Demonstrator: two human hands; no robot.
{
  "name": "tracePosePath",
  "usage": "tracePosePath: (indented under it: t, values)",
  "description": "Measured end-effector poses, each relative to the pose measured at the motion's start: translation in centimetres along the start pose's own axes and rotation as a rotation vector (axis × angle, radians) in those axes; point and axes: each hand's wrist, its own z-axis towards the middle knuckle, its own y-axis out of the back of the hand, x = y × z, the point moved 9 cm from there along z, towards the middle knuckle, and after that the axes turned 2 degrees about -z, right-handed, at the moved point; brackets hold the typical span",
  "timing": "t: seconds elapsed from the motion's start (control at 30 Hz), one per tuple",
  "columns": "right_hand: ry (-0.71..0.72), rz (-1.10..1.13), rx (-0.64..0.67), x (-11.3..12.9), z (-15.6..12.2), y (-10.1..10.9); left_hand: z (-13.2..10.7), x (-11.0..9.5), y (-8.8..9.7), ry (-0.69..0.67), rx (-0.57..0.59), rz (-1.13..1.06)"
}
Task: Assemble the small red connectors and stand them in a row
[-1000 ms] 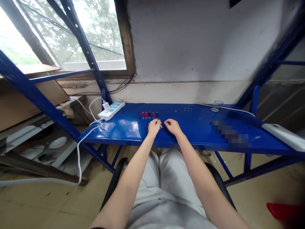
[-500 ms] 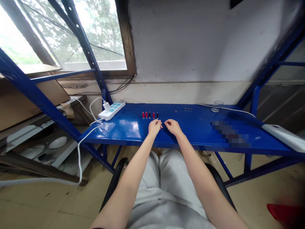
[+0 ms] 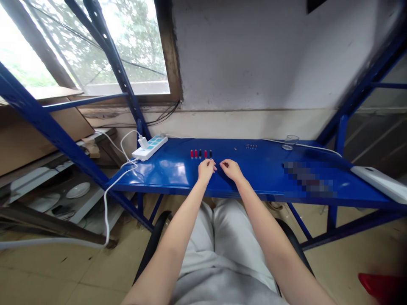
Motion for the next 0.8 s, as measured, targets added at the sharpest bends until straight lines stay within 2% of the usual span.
tracePosePath:
  t: [0.2, 0.33, 0.6, 0.8]
  values:
    - [-0.009, -0.066, -0.031, 0.7, 0.8, 0.1, 0.0, 0.3, 1.8, 0.082, -0.187, -0.156]
    - [-0.059, -0.088, 0.018, 0.9, 2.4, -1.1, -0.2, 0.3, 2.6, 0.108, -0.258, -0.257]
    - [-0.155, -0.185, 0.066, 0.9, 5.1, -3.7, -0.4, 0.6, 3.1, 0.144, -0.305, -0.322]
    - [-0.136, -0.223, 0.054, 1.0, 5.9, -4.6, -0.7, 0.3, 3.3, 0.156, -0.307, -0.366]
